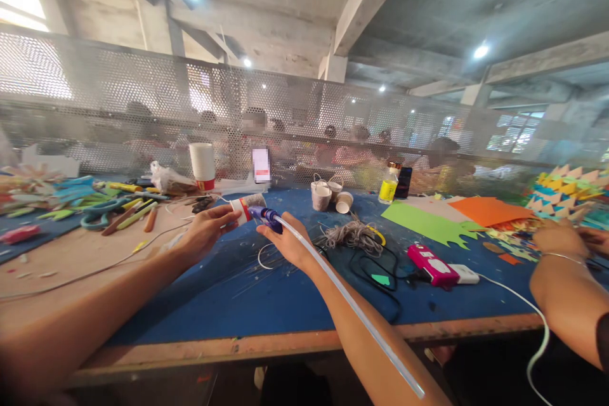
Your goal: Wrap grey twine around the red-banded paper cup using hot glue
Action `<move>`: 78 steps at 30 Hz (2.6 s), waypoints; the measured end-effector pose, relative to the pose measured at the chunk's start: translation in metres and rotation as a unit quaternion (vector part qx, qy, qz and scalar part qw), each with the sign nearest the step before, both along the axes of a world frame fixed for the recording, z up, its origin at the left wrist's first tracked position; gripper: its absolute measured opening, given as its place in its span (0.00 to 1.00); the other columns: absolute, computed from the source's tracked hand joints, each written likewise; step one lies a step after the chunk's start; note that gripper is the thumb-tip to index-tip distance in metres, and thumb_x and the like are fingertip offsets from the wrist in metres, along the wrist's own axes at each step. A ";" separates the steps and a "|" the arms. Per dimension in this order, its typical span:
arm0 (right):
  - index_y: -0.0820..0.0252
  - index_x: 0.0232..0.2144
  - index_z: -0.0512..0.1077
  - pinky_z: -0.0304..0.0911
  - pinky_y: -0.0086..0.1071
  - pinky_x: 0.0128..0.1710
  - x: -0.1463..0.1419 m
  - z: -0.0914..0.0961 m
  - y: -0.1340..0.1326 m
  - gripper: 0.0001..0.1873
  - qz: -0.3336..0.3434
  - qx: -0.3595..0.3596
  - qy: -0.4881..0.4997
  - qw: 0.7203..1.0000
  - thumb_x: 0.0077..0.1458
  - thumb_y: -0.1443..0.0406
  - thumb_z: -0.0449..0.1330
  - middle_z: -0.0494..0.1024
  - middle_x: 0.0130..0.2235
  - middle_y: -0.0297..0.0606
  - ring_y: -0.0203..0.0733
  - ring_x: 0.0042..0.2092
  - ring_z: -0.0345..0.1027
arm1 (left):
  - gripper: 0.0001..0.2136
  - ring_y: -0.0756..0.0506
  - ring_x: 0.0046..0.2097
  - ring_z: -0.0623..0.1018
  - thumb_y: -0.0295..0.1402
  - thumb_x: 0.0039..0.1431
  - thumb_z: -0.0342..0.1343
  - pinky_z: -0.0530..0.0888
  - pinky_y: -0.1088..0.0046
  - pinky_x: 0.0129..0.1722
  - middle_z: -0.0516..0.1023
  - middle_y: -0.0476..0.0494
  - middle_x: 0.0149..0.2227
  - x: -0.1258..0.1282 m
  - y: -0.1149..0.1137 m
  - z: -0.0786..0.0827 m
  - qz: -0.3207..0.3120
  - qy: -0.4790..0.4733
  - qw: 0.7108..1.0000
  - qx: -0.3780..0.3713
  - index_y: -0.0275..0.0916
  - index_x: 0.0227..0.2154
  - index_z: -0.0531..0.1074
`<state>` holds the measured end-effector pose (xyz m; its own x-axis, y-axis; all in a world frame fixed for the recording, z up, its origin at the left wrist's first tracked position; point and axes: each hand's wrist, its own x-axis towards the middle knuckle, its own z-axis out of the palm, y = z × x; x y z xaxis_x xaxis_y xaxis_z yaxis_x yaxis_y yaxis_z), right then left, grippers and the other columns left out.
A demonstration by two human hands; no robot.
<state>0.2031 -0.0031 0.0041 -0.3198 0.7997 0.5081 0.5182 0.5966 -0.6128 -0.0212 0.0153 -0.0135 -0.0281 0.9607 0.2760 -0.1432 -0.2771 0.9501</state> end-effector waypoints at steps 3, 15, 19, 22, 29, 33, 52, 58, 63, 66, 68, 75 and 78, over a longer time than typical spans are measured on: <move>0.61 0.42 0.73 0.62 0.33 0.41 0.000 -0.001 0.001 0.20 0.003 0.006 0.009 1.000 0.56 0.51 0.59 0.78 0.38 0.40 0.42 0.39 0.70 | 0.21 0.41 0.42 0.79 0.43 0.43 0.69 0.72 0.68 0.43 0.82 0.38 0.41 0.001 -0.001 0.000 -0.004 0.008 1.000 0.003 0.38 0.40 0.80; 0.61 0.42 0.73 0.62 0.33 0.40 0.000 -0.003 0.002 0.22 -0.002 0.008 0.022 1.000 0.56 0.49 0.58 0.78 0.38 0.39 0.42 0.38 0.70 | 0.18 0.41 0.41 0.78 0.43 0.45 0.67 0.71 0.66 0.44 0.82 0.40 0.38 0.005 -0.008 0.002 -0.003 0.039 0.999 0.031 0.37 0.38 0.80; 0.60 0.41 0.73 0.62 0.32 0.40 0.000 -0.003 0.003 0.22 -0.002 0.009 0.021 1.000 0.56 0.49 0.58 0.78 0.37 0.38 0.42 0.38 0.70 | 0.18 0.41 0.40 0.78 0.44 0.44 0.68 0.71 0.67 0.42 0.82 0.41 0.37 0.006 -0.008 0.003 0.009 0.054 0.998 0.032 0.38 0.37 0.81; 0.60 0.42 0.73 0.62 0.33 0.40 0.000 -0.003 0.003 0.22 -0.004 0.007 0.023 1.000 0.55 0.49 0.58 0.78 0.37 0.38 0.42 0.38 0.70 | 0.18 0.41 0.40 0.77 0.44 0.44 0.68 0.70 0.68 0.41 0.82 0.41 0.37 0.006 -0.010 0.004 0.012 0.065 0.997 0.036 0.39 0.37 0.81; 0.60 0.41 0.73 0.62 0.33 0.40 0.000 -0.002 0.003 0.21 -0.006 0.007 0.022 1.000 0.56 0.49 0.58 0.78 0.38 0.39 0.42 0.38 0.70 | 0.18 0.42 0.39 0.76 0.43 0.46 0.66 0.69 0.68 0.41 0.82 0.42 0.37 0.006 -0.010 0.004 0.009 0.083 0.995 0.053 0.37 0.39 0.80; 0.59 0.42 0.73 0.63 0.33 0.41 0.000 0.000 0.001 0.21 -0.011 0.005 0.022 1.000 0.56 0.50 0.59 0.78 0.38 0.38 0.42 0.38 0.70 | 0.18 0.42 0.38 0.76 0.43 0.44 0.67 0.69 0.69 0.40 0.82 0.42 0.36 0.007 -0.011 0.006 0.013 0.085 0.995 0.047 0.38 0.37 0.81; 0.60 0.42 0.73 0.64 0.34 0.43 0.001 0.001 0.004 0.20 -0.016 0.026 0.021 0.999 0.56 0.51 0.59 0.77 0.40 0.41 0.44 0.41 0.71 | 0.15 0.41 0.38 0.76 0.42 0.44 0.66 0.68 0.67 0.42 0.82 0.43 0.35 0.010 -0.009 0.006 0.047 0.173 0.980 0.084 0.38 0.33 0.82; 0.58 0.39 0.71 0.63 0.28 0.29 0.002 -0.008 0.014 0.22 -0.005 0.009 0.052 0.999 0.58 0.46 0.53 0.75 0.29 0.34 0.37 0.26 0.69 | 0.16 0.44 0.35 0.76 0.41 0.45 0.67 0.69 0.69 0.38 0.81 0.44 0.33 0.009 -0.012 0.007 0.006 0.104 0.994 0.038 0.37 0.36 0.81; 0.57 0.42 0.69 0.62 0.31 0.33 0.012 -0.010 0.026 0.21 -0.191 0.017 -0.052 0.980 0.59 0.47 0.53 0.78 0.32 0.38 0.45 0.35 0.74 | 0.18 0.44 0.37 0.77 0.41 0.46 0.67 0.70 0.69 0.41 0.81 0.43 0.35 0.002 -0.005 0.001 -0.003 0.022 1.000 -0.002 0.36 0.40 0.79; 0.59 0.47 0.65 0.63 0.34 0.39 0.020 -0.015 0.037 0.20 -0.250 -0.026 -0.116 0.961 0.57 0.55 0.57 0.78 0.41 0.44 0.49 0.43 0.73 | 0.17 0.47 0.37 0.76 0.39 0.45 0.69 0.71 0.74 0.40 0.81 0.43 0.36 -0.002 0.003 -0.003 0.013 -0.011 1.000 -0.009 0.36 0.38 0.80; 0.62 0.49 0.63 0.63 0.35 0.42 0.025 -0.020 0.044 0.22 -0.245 -0.043 -0.149 0.957 0.55 0.57 0.58 0.76 0.47 0.48 0.51 0.48 0.71 | 0.17 0.48 0.37 0.76 0.38 0.43 0.70 0.71 0.75 0.39 0.81 0.43 0.36 -0.004 0.006 -0.004 0.016 -0.037 0.999 -0.012 0.36 0.37 0.80; 0.65 0.48 0.65 0.62 0.44 0.47 0.030 -0.035 0.050 0.22 -0.232 -0.101 -0.226 0.941 0.52 0.63 0.58 0.71 0.50 0.54 0.55 0.52 0.67 | 0.15 0.50 0.35 0.77 0.34 0.43 0.70 0.73 0.78 0.35 0.80 0.43 0.35 -0.002 0.005 0.000 -0.016 -0.098 0.994 -0.045 0.35 0.36 0.79; 0.64 0.48 0.67 0.61 0.49 0.48 0.026 -0.033 0.044 0.21 -0.242 -0.070 -0.232 0.940 0.51 0.64 0.59 0.69 0.51 0.54 0.58 0.53 0.64 | 0.15 0.50 0.36 0.77 0.32 0.44 0.70 0.73 0.77 0.37 0.81 0.42 0.37 -0.002 0.006 -0.001 -0.045 -0.114 0.991 -0.061 0.35 0.36 0.79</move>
